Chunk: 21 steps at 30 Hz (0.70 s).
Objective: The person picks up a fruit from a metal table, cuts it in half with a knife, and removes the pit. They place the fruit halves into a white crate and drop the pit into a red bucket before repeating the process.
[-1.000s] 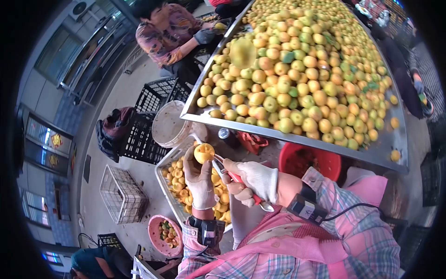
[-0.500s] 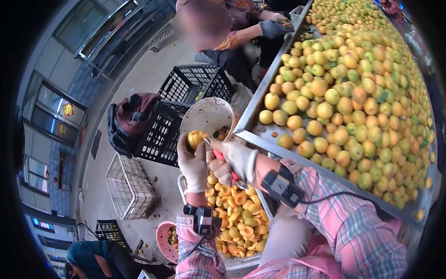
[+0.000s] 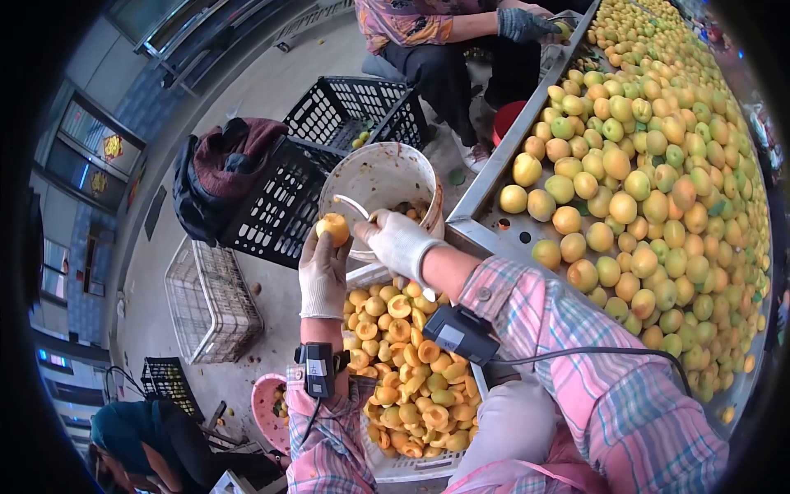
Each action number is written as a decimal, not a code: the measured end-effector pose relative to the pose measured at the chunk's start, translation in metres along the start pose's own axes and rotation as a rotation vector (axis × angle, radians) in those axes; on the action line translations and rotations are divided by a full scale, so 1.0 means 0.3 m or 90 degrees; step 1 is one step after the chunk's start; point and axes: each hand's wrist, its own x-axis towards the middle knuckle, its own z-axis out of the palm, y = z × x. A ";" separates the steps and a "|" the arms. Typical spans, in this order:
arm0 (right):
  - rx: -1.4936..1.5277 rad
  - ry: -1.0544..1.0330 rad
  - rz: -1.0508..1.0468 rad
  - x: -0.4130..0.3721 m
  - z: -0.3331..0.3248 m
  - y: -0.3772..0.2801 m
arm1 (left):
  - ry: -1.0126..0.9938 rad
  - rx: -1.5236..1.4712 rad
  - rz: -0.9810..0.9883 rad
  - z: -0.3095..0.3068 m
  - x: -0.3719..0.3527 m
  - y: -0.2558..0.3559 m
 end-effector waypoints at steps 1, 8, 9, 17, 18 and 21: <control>-0.030 0.016 -0.038 0.009 0.017 0.010 | -0.011 -0.040 -0.020 0.004 0.001 0.004; -0.065 0.026 0.044 0.070 0.008 0.007 | -0.007 0.005 -0.052 0.040 0.000 0.022; -0.037 0.066 0.047 0.077 -0.004 0.009 | 0.019 0.023 -0.049 0.041 -0.001 0.025; -0.235 0.151 -0.061 0.056 -0.052 0.127 | 0.087 -0.297 -0.232 -0.028 -0.009 0.006; -0.163 0.113 -0.023 -0.019 -0.055 0.091 | 0.058 -0.316 -0.240 -0.031 -0.016 -0.004; -0.068 0.069 -0.026 -0.144 -0.067 0.120 | 0.049 -0.373 -0.286 0.033 -0.102 0.001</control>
